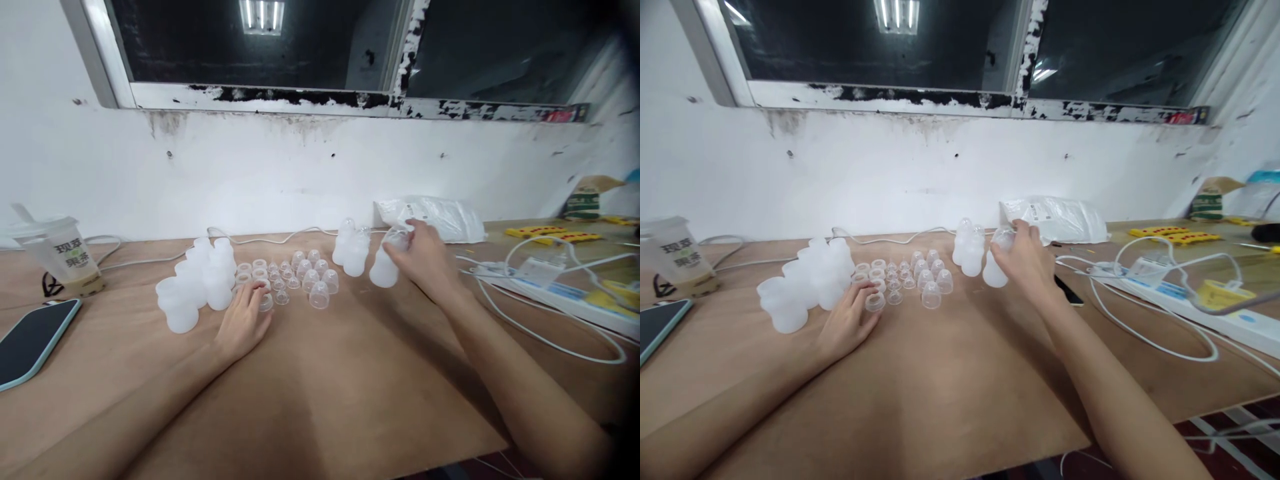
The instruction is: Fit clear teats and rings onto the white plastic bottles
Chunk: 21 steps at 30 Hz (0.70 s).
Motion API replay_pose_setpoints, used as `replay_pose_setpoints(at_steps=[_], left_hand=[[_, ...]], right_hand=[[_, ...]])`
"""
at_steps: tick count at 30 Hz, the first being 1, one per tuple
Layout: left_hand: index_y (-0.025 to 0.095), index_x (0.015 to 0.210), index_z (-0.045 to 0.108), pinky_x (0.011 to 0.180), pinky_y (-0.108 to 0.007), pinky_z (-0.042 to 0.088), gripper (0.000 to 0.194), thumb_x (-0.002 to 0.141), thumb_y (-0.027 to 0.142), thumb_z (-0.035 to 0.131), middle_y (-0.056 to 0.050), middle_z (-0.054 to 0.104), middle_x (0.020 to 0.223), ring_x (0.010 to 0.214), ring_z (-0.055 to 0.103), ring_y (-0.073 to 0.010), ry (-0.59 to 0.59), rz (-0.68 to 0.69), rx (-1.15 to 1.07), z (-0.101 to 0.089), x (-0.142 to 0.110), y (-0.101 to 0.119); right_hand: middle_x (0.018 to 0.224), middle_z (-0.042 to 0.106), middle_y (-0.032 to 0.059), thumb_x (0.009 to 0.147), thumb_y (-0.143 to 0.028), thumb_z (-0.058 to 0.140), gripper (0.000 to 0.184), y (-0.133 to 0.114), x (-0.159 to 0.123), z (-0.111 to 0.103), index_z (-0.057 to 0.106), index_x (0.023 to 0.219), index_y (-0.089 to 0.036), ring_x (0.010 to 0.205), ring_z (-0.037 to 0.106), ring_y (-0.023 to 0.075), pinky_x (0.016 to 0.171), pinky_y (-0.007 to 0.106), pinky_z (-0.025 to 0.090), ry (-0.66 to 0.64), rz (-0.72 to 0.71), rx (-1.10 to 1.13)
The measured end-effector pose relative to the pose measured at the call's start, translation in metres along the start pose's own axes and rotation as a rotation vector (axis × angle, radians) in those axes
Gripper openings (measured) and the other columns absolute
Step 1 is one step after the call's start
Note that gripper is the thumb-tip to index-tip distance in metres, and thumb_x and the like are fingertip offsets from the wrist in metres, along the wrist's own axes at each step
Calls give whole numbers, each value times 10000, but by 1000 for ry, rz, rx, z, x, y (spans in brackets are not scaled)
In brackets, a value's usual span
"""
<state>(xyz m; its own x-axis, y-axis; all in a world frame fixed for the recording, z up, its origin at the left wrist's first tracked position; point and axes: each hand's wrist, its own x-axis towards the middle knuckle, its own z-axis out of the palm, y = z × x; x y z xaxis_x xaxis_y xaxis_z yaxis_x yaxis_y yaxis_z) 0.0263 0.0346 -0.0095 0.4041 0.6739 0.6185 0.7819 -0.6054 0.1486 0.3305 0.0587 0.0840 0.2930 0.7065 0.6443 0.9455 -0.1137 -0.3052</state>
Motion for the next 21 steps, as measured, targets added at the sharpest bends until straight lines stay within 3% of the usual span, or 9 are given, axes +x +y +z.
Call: replay_pose_setpoints(at_steps=[2,4,7,9,11,14,16,21], left_hand=[[149,1090,372,897,-404,360,317,787,214,438,-128,422,1129,1074,398,-237,62,33,-51,-4,-2,5],[153,1127,342,916,-403,346,385,775,245,467,-130,421,1147,1094,388,-234,104,87,-122,-10,-4,11],[151,1170,292,909,-408,353,488,750,305,489,-140,417,1163,1111,380,-245,159,140,-237,-23,-6,23],[150,1167,292,893,-411,363,484,754,331,467,-140,427,1156,1100,393,-251,173,138,-263,-35,-3,33],[166,1115,352,846,-389,393,396,772,341,444,-114,479,1099,1026,453,-236,75,119,-204,-46,1,42],[176,1028,426,721,-364,439,306,791,370,416,-75,552,953,847,529,-217,-204,67,-28,-53,7,51],[159,1023,434,714,-379,436,310,787,360,417,-78,563,922,838,531,-233,-308,62,87,-51,7,52],[136,1085,392,708,-366,447,341,781,291,405,-98,550,999,906,523,-247,-386,105,164,-40,0,52]], right_hand=[[979,499,110,663,-398,556,411,-3,0,-17,486,1001,-174,782,521,231,659,374,418,66,-35,134],[861,502,50,644,-405,592,350,-8,-3,-29,487,905,-196,678,502,160,585,305,425,5,-112,462],[766,471,-6,681,-379,585,307,-22,-18,-30,449,905,-219,571,472,95,431,203,386,-403,-238,983],[821,474,-2,687,-342,594,300,-35,-36,-19,443,915,-220,588,496,88,425,192,413,-692,-308,1160],[866,471,0,658,-301,633,326,-48,-57,-3,433,900,-214,613,525,88,476,210,458,-895,-327,1222],[822,496,-14,630,-276,663,367,-63,-85,22,400,879,-210,628,546,94,559,238,476,-1030,-279,1294],[762,521,-25,628,-277,668,379,-69,-99,33,384,869,-207,623,551,100,599,255,468,-1057,-208,1310],[718,529,-32,585,-303,698,416,-74,-115,37,382,836,-201,623,537,106,572,242,441,-1032,-113,1246]])
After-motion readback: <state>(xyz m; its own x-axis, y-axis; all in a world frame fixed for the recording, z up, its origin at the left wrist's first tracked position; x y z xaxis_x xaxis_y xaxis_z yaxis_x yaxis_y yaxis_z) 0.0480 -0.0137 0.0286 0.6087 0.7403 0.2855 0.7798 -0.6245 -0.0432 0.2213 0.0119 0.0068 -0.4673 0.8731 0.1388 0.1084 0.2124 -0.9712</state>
